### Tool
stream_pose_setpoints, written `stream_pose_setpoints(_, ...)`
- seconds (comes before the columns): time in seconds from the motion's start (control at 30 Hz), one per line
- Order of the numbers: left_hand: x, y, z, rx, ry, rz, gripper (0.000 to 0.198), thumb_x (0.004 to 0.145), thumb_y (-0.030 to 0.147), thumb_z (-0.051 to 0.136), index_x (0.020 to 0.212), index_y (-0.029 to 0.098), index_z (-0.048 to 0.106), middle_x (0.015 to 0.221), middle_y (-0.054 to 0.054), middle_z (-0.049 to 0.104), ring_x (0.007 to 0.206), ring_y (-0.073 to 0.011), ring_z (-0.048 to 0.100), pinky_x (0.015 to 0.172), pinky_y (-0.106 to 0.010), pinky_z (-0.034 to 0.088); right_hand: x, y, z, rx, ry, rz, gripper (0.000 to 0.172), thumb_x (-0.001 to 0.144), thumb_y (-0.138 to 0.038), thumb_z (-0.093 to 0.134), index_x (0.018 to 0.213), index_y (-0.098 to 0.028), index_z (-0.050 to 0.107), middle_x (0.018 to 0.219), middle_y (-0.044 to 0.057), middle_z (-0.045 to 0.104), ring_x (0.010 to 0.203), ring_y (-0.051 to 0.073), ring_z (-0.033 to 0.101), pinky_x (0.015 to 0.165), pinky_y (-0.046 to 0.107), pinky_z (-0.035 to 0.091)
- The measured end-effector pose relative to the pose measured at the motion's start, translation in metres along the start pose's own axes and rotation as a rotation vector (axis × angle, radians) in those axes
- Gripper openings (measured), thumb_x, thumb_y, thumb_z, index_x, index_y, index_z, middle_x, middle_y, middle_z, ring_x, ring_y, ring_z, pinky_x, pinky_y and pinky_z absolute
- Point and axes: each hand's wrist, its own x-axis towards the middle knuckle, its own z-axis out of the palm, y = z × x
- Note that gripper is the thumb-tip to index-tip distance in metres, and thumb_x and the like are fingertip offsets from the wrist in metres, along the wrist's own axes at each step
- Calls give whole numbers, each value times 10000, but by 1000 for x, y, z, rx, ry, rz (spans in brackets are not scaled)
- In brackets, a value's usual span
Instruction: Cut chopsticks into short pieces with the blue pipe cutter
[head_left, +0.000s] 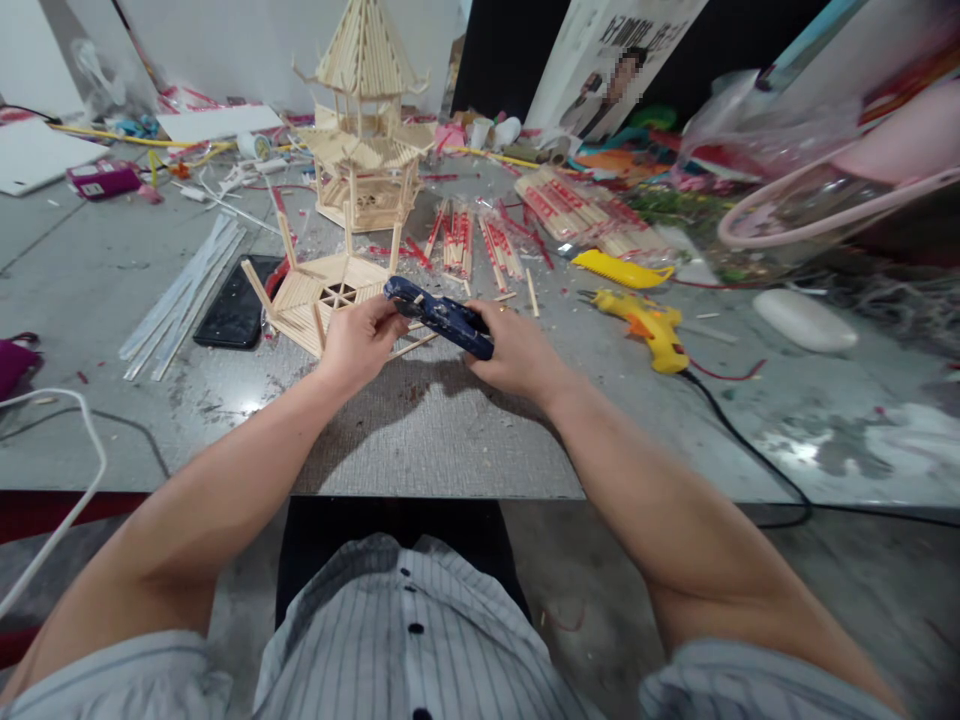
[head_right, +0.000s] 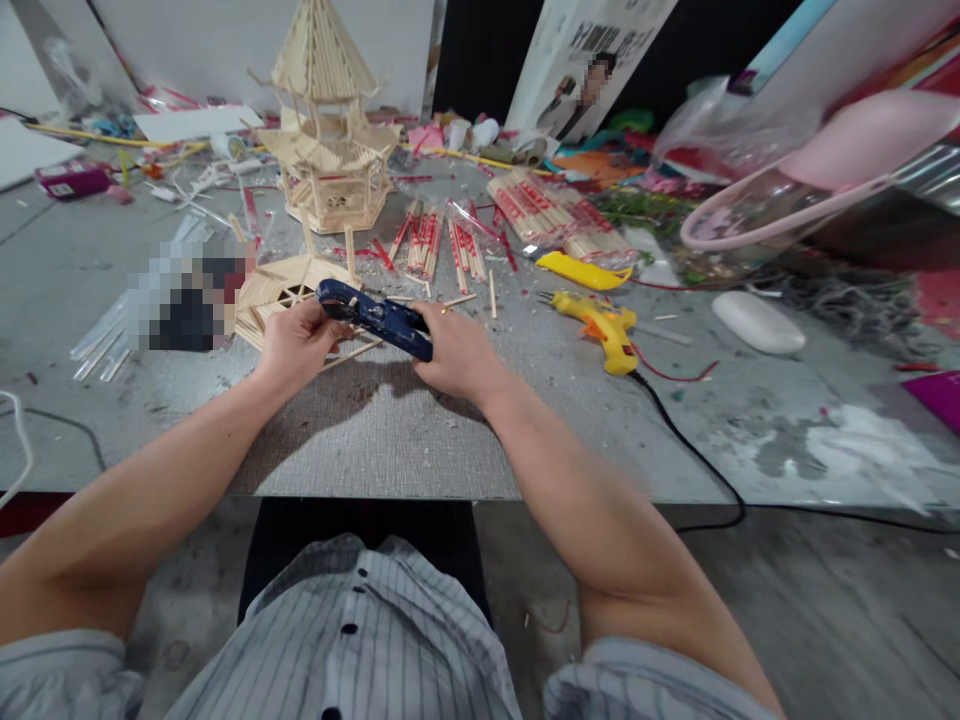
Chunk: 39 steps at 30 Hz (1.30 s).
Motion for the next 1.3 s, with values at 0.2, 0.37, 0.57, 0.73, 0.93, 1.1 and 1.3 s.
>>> stream_pose_setpoints(0.2,0,1,0,-9,-5,6,179,768,221,504,781,145,665,645,-21,653,588,-109,579,520,-200,440,0,3,2,15,16,-28,567,637,-187,546,1196,-187,455,1106,139,602,1023,327,575,845,490,476)
stream_pose_setpoints(0.37,0,0,0,4,1,9,167,755,202,502,745,148,660,635,-19,652,597,-111,583,525,-198,442,0,4,3,18,8,-26,579,640,-203,556,1207,-181,440,1111,148,597,1030,345,570,826,508,478)
stream_pose_setpoints(0.57,0,0,1,-14,-13,13,187,762,214,493,770,146,666,664,-26,670,616,-112,595,537,-200,451,0,5,4,25,6,-26,600,635,-200,567,1220,-187,434,1125,147,594,1034,343,571,836,508,475)
stream_pose_setpoints(0.73,0,-3,2,-13,-10,11,197,763,223,494,789,144,672,651,-24,667,592,-110,587,535,-207,457,0,4,4,37,22,-35,592,637,-186,567,1217,-195,448,1127,136,601,1029,334,575,854,506,470)
stream_pose_setpoints(0.93,0,-5,2,-14,-7,6,196,761,221,498,797,148,676,650,-22,669,604,-115,597,537,-205,458,0,3,3,32,10,-17,587,637,-189,563,1214,-193,456,1115,134,605,1015,329,580,843,498,476)
stream_pose_setpoints(1.1,0,-1,0,-13,-11,-3,184,749,195,500,776,149,676,665,-19,677,615,-113,602,534,-196,454,1,3,4,37,19,-22,598,631,-193,567,1215,-217,447,1118,122,599,1027,322,573,844,494,477)
stream_pose_setpoints(1.3,0,1,0,7,-14,3,191,750,200,501,786,154,683,673,-17,682,608,-110,600,528,-193,449,1,5,5,29,19,-28,589,641,-193,558,1216,-220,436,1112,120,598,1033,323,569,849,502,471)
